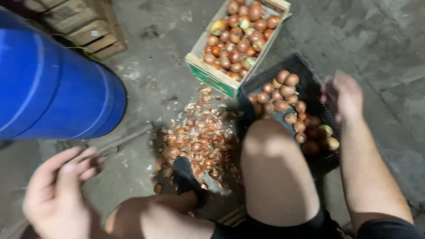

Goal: The person peels multiple onions by hand, removing dry outer skins and placing the peeled onions into a black crate. The peeled skins accumulate on the floor beside a wooden crate of unpeeled onions.

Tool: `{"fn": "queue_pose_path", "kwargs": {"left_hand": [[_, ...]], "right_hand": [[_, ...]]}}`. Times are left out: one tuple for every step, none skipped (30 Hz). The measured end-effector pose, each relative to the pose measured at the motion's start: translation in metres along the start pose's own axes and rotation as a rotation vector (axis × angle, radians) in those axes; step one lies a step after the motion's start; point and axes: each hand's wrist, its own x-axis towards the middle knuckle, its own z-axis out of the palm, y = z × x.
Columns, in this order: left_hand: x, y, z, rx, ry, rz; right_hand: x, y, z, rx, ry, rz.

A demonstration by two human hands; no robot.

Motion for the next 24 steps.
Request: {"fn": "queue_pose_path", "kwargs": {"left_hand": [[0.0,-0.015,-0.004,-0.041,0.095,-0.046],[0.0,-0.03,-0.008,-0.081,0.191,-0.091],[-0.001,-0.059,-0.014,-0.077,0.168,-0.096],[-0.003,-0.089,-0.02,0.068,0.147,-0.025],[-0.004,-0.119,-0.026,0.215,0.119,0.044],[0.003,-0.128,-0.035,0.221,0.091,0.037],[0.008,-0.136,-0.046,0.16,-0.023,-0.233],[0.015,-0.144,-0.059,0.101,-0.135,-0.505],[0.019,-0.15,-0.062,0.114,-0.142,-0.524],[0.023,-0.155,-0.067,0.103,-0.18,-0.504],[0.027,-0.162,-0.07,0.085,-0.21,-0.481],[0.026,-0.145,-0.052,0.091,-0.209,-0.498],[0.026,-0.127,-0.034,0.181,-0.169,-0.48],[0.027,-0.109,-0.016,0.27,-0.13,-0.462],[0.026,-0.108,-0.01,0.282,-0.127,-0.474],[0.025,-0.106,-0.005,0.276,-0.112,-0.425],[0.024,-0.105,0.0,0.269,-0.094,-0.372],[0.023,-0.104,0.005,0.28,-0.087,-0.381],[0.022,-0.101,0.009,0.272,-0.089,-0.374],[0.021,-0.099,0.014,0.264,-0.092,-0.368],[0.021,-0.1,0.015,0.273,-0.09,-0.373],[0.02,-0.101,0.017,0.257,-0.092,-0.368],[0.021,-0.102,0.019,0.239,-0.097,-0.36],[0.022,-0.098,0.025,0.246,-0.098,-0.363]], "right_hand": [[0.002,0.043,-0.031,-0.144,0.005,0.046],[0.002,0.086,-0.063,-0.287,0.008,0.094],[0.007,0.13,-0.093,-0.29,0.027,0.108],[0.011,0.174,-0.123,-0.447,-0.038,0.086],[0.011,0.218,-0.156,-0.607,-0.105,0.073],[0.001,0.22,-0.153,-0.613,-0.088,0.096],[-0.011,0.223,-0.15,-0.806,-0.184,0.059],[-0.024,0.226,-0.145,-0.994,-0.288,0.024],[-0.028,0.227,-0.141,-1.003,-0.296,0.046],[-0.033,0.227,-0.135,-1.125,-0.255,-0.201],[-0.033,0.226,-0.127,-1.232,-0.218,-0.465],[-0.031,0.213,-0.115,-1.24,-0.233,-0.456],[-0.028,0.202,-0.101,-1.353,-0.267,-0.454],[-0.026,0.19,-0.087,-1.464,-0.303,-0.452],[-0.012,0.202,-0.089,-1.465,-0.321,-0.444],[0.001,0.215,-0.091,-1.532,-0.434,-0.454],[0.017,0.228,-0.091,-1.594,-0.548,-0.469],[0.02,0.215,-0.074,-1.59,-0.565,-0.469],[0.021,0.201,-0.059,-1.719,-0.602,-0.291],[0.023,0.188,-0.044,-1.841,-0.634,-0.106],[0.022,0.183,-0.03,-1.838,-0.645,-0.104],[0.021,0.177,-0.017,-1.934,-0.67,0.009],[0.021,0.171,-0.004,-2.026,-0.689,0.127],[0.026,0.185,-0.003,-2.023,-0.697,0.13]]}}
